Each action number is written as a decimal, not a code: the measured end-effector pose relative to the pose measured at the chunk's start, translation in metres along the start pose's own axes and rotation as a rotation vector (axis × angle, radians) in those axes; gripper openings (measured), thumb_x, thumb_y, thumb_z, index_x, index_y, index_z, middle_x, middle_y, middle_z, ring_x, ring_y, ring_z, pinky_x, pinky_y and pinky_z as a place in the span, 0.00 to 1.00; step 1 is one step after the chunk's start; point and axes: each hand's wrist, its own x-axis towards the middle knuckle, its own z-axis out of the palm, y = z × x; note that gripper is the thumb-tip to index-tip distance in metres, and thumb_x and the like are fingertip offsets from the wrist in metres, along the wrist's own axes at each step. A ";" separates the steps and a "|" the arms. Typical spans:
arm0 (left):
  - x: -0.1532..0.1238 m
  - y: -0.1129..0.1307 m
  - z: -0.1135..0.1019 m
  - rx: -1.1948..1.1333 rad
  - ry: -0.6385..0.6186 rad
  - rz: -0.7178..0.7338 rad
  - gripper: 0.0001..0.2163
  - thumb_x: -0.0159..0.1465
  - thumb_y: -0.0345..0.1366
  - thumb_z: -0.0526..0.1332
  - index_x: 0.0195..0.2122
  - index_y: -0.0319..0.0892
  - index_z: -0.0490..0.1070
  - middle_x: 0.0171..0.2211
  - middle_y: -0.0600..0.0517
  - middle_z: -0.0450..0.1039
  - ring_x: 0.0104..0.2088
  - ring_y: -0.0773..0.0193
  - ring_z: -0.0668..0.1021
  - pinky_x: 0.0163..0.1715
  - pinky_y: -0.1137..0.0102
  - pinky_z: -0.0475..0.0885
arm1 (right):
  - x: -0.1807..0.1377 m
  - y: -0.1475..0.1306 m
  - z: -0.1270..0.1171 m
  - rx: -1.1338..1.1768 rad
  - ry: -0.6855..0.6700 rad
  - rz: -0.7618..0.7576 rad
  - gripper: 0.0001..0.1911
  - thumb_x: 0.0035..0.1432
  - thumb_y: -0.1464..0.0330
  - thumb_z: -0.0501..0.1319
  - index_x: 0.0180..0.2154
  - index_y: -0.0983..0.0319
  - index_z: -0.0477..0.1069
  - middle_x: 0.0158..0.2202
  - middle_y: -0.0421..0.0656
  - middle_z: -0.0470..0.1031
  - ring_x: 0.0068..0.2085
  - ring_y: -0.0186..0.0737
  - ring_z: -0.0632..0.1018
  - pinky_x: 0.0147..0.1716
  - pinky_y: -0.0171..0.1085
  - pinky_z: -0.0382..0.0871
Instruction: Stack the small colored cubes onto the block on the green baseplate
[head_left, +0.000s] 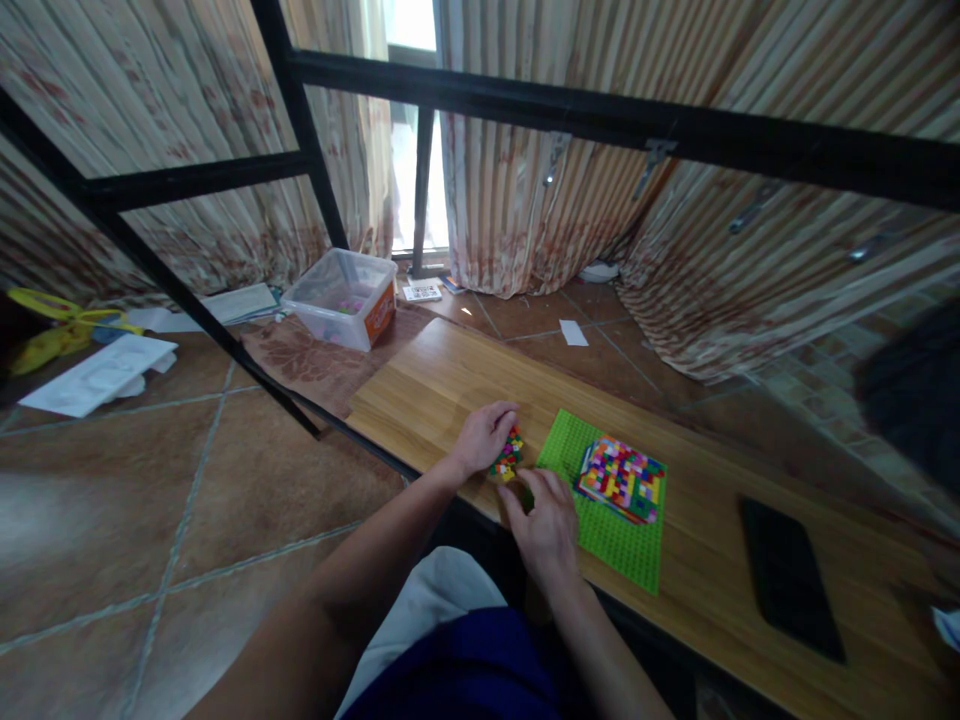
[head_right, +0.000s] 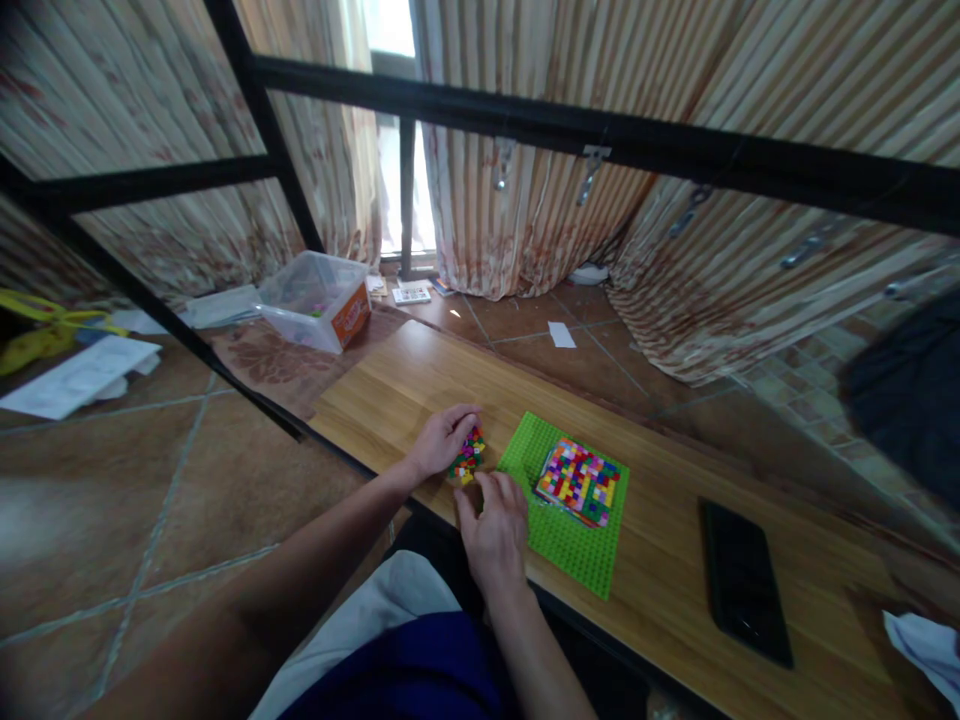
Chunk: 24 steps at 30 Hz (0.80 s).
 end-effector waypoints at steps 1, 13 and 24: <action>0.000 0.000 0.000 0.000 -0.001 0.001 0.14 0.68 0.38 0.51 0.47 0.41 0.73 0.39 0.48 0.79 0.43 0.62 0.79 0.48 0.67 0.73 | 0.001 -0.001 0.003 -0.034 -0.004 0.002 0.17 0.62 0.56 0.56 0.42 0.61 0.73 0.38 0.49 0.73 0.43 0.47 0.72 0.44 0.46 0.66; 0.000 -0.001 0.001 -0.007 -0.002 0.000 0.14 0.68 0.37 0.51 0.48 0.40 0.73 0.40 0.48 0.79 0.44 0.62 0.79 0.49 0.67 0.72 | 0.010 0.010 0.009 -0.170 -0.038 -0.012 0.14 0.64 0.62 0.52 0.40 0.61 0.74 0.37 0.49 0.73 0.42 0.47 0.70 0.42 0.45 0.63; 0.000 0.002 -0.001 0.015 -0.004 -0.014 0.15 0.68 0.38 0.51 0.48 0.41 0.73 0.40 0.49 0.79 0.43 0.62 0.79 0.48 0.67 0.72 | 0.014 0.014 0.006 -0.127 -0.048 -0.040 0.16 0.64 0.68 0.49 0.46 0.62 0.73 0.37 0.49 0.75 0.41 0.47 0.71 0.42 0.45 0.64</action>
